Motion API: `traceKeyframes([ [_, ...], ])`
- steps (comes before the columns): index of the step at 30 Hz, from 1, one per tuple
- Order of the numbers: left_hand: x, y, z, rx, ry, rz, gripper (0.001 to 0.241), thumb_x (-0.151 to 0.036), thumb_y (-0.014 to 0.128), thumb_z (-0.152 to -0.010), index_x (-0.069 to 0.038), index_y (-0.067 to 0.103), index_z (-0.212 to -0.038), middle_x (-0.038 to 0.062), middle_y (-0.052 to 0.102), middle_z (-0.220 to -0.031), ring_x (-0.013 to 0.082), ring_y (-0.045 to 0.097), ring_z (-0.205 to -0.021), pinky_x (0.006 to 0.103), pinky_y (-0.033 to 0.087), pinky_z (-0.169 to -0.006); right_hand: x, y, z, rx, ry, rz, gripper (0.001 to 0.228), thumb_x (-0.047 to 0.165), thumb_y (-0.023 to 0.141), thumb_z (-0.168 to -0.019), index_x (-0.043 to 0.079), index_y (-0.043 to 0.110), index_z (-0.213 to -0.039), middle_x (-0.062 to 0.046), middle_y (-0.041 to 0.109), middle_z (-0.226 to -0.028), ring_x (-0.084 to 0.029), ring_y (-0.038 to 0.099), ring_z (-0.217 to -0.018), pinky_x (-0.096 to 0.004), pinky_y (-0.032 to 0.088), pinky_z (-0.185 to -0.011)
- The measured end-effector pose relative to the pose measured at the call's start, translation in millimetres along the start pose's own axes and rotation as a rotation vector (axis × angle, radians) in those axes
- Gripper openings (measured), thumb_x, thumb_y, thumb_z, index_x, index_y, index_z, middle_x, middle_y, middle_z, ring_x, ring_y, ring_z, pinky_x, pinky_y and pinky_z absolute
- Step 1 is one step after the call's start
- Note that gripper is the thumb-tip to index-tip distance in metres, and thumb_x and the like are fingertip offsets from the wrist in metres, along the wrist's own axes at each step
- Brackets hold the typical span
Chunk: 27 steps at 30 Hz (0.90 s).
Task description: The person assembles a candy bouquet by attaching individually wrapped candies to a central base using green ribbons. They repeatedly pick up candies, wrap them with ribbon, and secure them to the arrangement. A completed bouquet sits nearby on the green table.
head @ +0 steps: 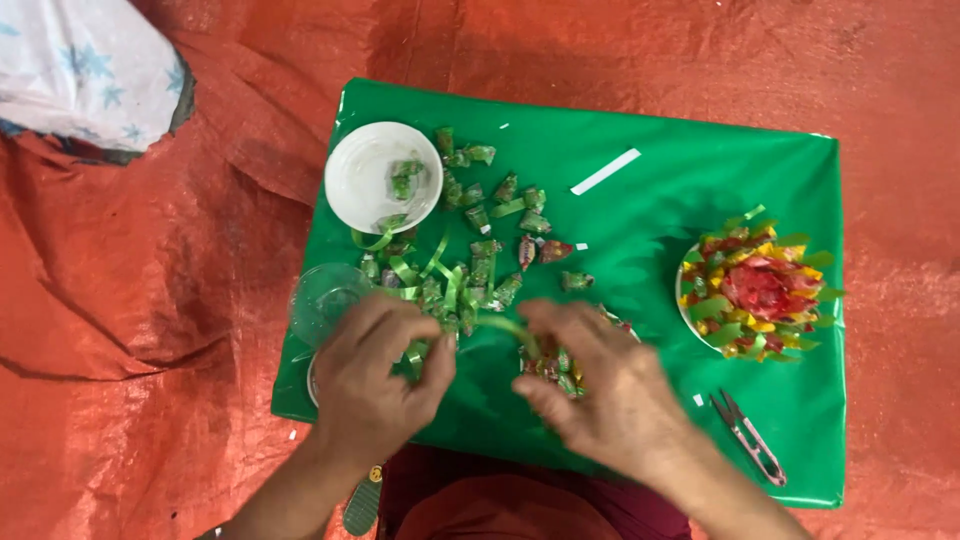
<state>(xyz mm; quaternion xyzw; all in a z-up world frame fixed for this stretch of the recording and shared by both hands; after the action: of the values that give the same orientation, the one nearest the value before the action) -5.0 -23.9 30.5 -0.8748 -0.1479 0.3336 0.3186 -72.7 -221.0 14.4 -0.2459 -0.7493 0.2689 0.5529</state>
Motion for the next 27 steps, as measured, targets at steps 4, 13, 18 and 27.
traceKeyframes([
  [4, -11, 13, 26, 0.110, 0.031, 0.095, 0.014, -0.012, 0.072, -0.091, -0.012, 0.061, -0.083, 0.004, 0.063, -0.082, 0.0218, 0.061, -0.075, 0.0347, 0.048, -0.070, 6, 21, 19, -0.059, -0.024, -0.036, 0.038, 0.032, 0.065, -0.098, 0.004, 0.063, -0.124, -0.015, 0.070, -0.110, -0.030, 0.072, -0.092, -0.041, 0.061, -0.073],
  [13, -46, 51, 66, 0.566, 0.367, 0.366, 0.016, -0.014, 0.066, -0.100, -0.009, 0.060, -0.086, 0.006, 0.056, -0.083, 0.0254, 0.053, -0.068, 0.0403, 0.040, -0.066, -10, 52, 125, 0.067, 0.113, -0.415, 0.020, -0.001, 0.063, -0.094, 0.006, 0.063, -0.112, -0.010, 0.064, -0.092, -0.028, 0.066, -0.070, -0.037, 0.052, -0.060],
  [18, -76, 85, 64, 0.644, 0.415, 0.483, 0.018, -0.013, 0.063, -0.103, -0.012, 0.060, -0.086, 0.005, 0.056, -0.081, 0.0212, 0.056, -0.070, 0.0372, 0.041, -0.065, -24, 38, 161, 0.189, 0.278, -0.667, 0.014, 0.019, 0.057, -0.103, 0.008, 0.064, -0.106, -0.007, 0.068, -0.091, -0.022, 0.067, -0.072, -0.034, 0.053, -0.063],
  [27, -77, 106, 81, 0.639, -0.110, 0.573, 0.050, -0.060, 0.063, -0.094, -0.012, 0.079, -0.102, -0.001, 0.076, -0.077, 0.0067, 0.073, -0.060, 0.0187, 0.066, -0.054, -61, -19, 217, -0.452, 0.453, -0.473, 0.019, 0.025, 0.057, -0.100, 0.013, 0.058, -0.085, 0.001, 0.059, -0.073, -0.011, 0.054, -0.060, -0.025, 0.044, -0.055],
])
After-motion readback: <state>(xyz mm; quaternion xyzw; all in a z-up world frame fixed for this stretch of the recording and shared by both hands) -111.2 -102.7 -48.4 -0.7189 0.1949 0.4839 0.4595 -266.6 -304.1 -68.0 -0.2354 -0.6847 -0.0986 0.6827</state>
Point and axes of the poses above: each hand's wrist, its own z-axis away from the middle knuckle, its own y-axis out of the palm, x = y × z, the point moved 4 cm from there along -z, towards the middle knuckle
